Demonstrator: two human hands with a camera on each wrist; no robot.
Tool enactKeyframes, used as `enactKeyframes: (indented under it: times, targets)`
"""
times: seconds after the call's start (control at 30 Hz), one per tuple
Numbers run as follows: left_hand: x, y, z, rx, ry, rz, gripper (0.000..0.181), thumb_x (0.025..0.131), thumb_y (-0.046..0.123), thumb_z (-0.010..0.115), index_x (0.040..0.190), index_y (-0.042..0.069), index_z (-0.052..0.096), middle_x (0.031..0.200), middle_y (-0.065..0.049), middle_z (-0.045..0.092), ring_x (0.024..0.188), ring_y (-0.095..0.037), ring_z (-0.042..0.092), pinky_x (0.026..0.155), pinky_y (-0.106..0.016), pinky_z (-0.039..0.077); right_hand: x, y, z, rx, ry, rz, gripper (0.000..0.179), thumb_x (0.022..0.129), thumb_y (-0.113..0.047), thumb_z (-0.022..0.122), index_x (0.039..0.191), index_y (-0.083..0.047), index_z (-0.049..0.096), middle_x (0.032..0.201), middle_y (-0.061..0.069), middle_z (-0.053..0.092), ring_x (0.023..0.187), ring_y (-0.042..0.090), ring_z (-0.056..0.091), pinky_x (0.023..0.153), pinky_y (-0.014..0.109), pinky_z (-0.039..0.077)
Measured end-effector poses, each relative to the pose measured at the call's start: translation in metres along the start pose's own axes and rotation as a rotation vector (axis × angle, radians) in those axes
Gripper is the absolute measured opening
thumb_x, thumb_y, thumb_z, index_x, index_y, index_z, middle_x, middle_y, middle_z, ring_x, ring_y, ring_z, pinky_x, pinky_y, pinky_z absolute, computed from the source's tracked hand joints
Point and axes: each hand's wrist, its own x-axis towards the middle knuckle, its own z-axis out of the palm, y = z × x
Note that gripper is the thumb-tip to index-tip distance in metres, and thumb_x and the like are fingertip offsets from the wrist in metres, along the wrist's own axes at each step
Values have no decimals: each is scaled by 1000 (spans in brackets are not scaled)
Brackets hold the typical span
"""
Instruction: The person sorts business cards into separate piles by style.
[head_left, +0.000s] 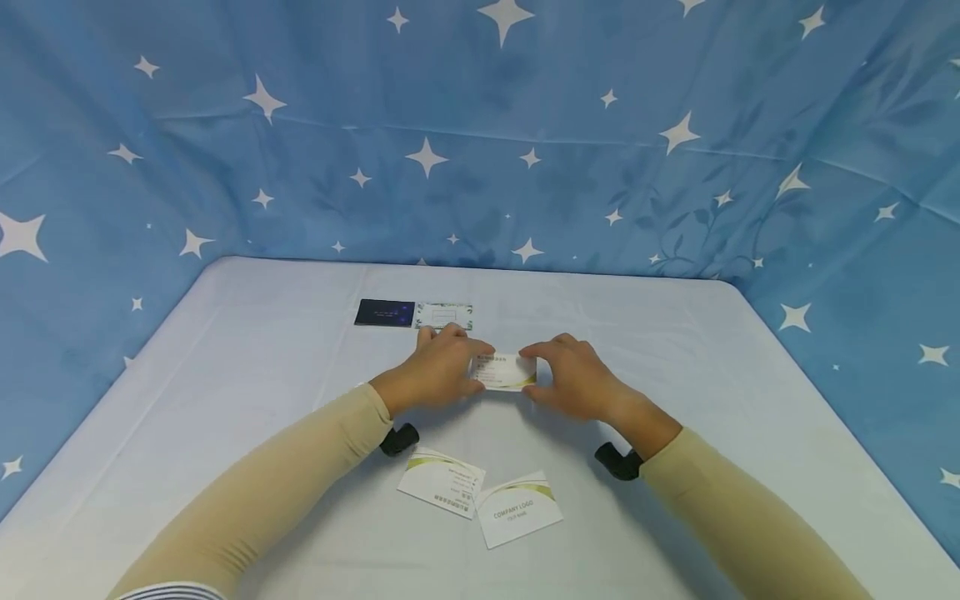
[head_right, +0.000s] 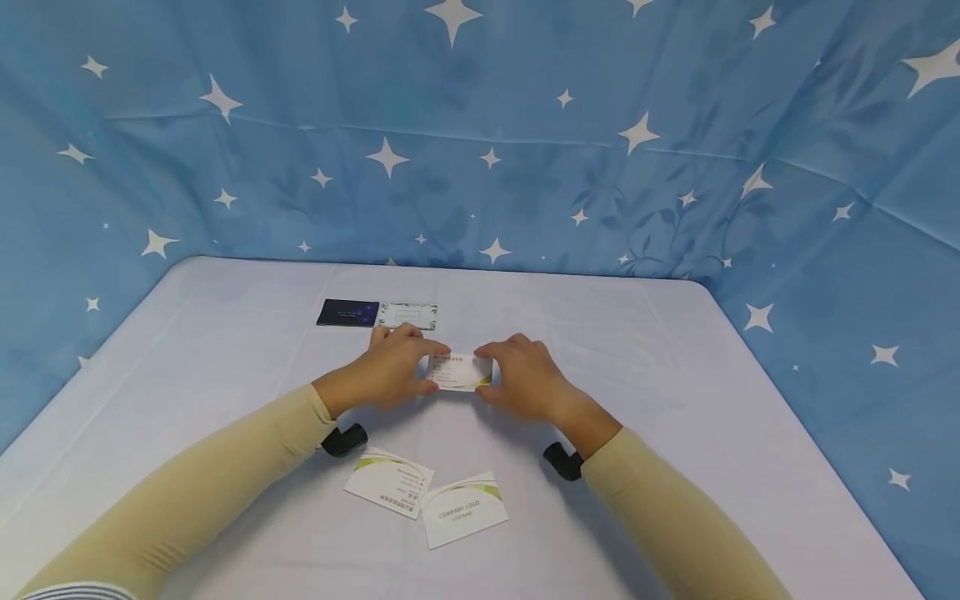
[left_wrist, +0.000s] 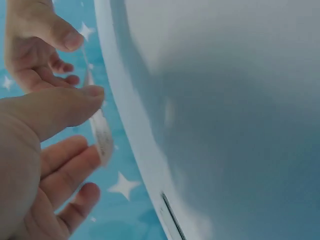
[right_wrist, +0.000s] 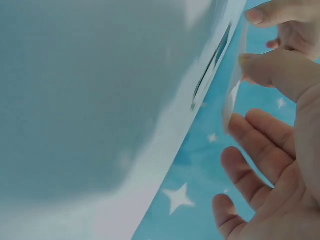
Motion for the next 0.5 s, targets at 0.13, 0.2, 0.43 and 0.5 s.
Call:
enactKeyframes:
  times: [0.13,0.2,0.43,0.5]
  targets:
    - [23,-11,-1,-23,6,-20,55,90,31,78,141,21,60,123,4,66,118,-21,43,86,-47,25,21,14,0,2,-6,59,52,87,-25,78,133,-5,64,121,14,66,113,36,54,92,54,43]
    - [33,-17,0,-30,6,-39,55,92,30,76,143,22,58,122,3,65,119,-22,43,86,-47,24,32,19,1,21,-17,97,54,88,-25,77,136,-6,62,123,15,65,114,36,53,92,52,44]
    - [58,-31,3,-35,-17,-92,51,96,28,70,145,22,56,128,0,64,124,-24,41,91,-49,22,58,30,6,89,-63,210,54,91,-24,70,142,-9,58,125,16,61,115,34,51,92,48,43]
    - [64,-32,2,-35,-21,-108,51,97,28,69,146,22,55,129,-2,62,124,-24,40,92,-49,22,64,34,7,102,-58,225,53,92,-22,68,142,-8,57,122,16,61,112,33,50,91,48,42]
